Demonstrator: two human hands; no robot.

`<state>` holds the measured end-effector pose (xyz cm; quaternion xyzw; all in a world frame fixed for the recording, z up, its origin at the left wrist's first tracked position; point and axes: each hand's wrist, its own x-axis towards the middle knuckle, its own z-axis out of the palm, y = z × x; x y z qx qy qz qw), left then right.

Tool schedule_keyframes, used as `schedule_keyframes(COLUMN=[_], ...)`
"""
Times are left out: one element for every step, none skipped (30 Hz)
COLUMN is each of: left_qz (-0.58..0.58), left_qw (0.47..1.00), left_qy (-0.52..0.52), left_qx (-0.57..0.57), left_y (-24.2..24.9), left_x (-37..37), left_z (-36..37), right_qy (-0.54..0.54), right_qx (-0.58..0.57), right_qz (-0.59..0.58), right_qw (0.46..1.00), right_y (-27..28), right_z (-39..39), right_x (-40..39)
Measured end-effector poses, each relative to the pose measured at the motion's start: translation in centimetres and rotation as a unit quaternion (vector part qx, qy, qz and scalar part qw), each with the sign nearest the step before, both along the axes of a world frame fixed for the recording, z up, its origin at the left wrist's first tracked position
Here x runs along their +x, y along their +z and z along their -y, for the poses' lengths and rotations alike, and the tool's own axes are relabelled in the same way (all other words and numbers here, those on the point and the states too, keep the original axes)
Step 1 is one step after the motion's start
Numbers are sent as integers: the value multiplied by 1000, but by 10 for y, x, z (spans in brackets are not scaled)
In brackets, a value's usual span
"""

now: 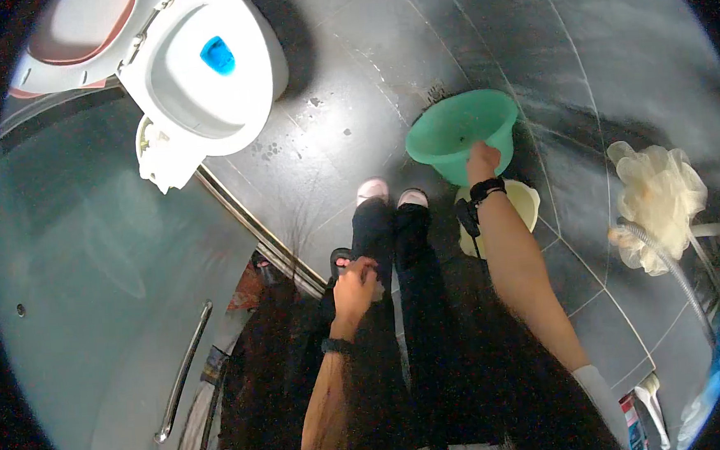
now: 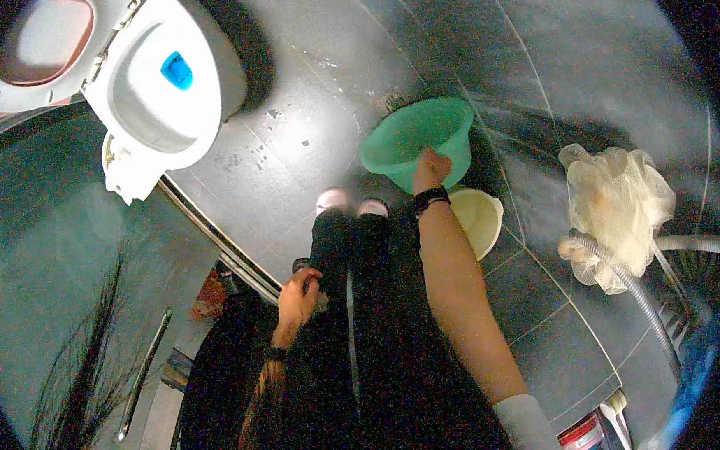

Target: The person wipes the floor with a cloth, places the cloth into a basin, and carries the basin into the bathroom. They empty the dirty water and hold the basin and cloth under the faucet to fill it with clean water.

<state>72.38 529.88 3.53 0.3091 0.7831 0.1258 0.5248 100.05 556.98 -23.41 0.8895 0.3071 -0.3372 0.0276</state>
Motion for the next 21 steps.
schedule_keyframes(left_qz=[-3, 1, 5, 10, 8, 6, 4, 1, -1, -3, -2, 0, 1, 0, 0, -1, 3, 7, 12, 15, 18], left_qw=[1000, 1000, 1000, 1000, 1000, 999, 999, 999, 999, 999, 999, 999, 999, 999, 999, 999, 999, 998, 998, 998, 998], left_qy=[2, 5, 8, 12, 14, 17, 20, 23, 27, 31, 34, 36, 39, 40, 40, 41, 49, 56, 63, 63, 62], left_qx=[3, -4, -10, -16, -22, -28, -34, -31, -29, -28, -27, -26, -26, -19, -12, -5, -12, -20, -27, -25, -23], left_y=[-1, -1, 1, 3, 6, 10, 11, 10, 9, 9, 9, 10, 10, 9, 9, 10, 10, 15, 17, 15, 13], left_x=[0, -1, -2, -2, -3, -4, -4, -4, -4, -4, -3, -3, -4, -3, -3, -3, -3, -4, -6, -6, -6], left_z=[1, 1, -1, -3, -6, -10, -12, -11, -11, -10, -9, -9, -8, -7, -6, -5, -3, -6, -7, -4, -2], right_qy=[-98, -68, -37, -31, -25, -21, -17, -15, 9, 32, 78, 123, 136, 149, 162, 180, 198, 215, 221, 227, 233], right_qx=[33, 96, 159, 150, 140, 128, 116, 102, 91, 81, 75, 69, 65, 60, 56, 57, 57, 58, 60, 62, 63], right_qz=[-28, -37, -45, -21, 2, 18, 33, 40, 51, 63, 78, 92, 106, 120, 134, 152, 170, 188, 186, 183, 181], right_qw=[994, 992, 986, 988, 990, 991, 993, 994, 994, 994, 991, 986, 983, 980, 976, 970, 964, 957, 956, 955, 953], right_y=[1, 41, 72, 78, 81, 91, 101, 122, 123, 124, 110, 106, 102, 97, 94, 91, 87, 86, 86, 86, 82], right_z=[-1, 4, 4, 0, -4, -8, -12, -17, -18, -18, -15, -14, -12, -10, -8, -6, -3, -1, 1, 3, 4], right_x=[-5, -31, -53, -61, -67, -77, -87, -102, -104, -106, -97, -96, -96, -96, -98, -99, -101, -103, -105, -106, -104])
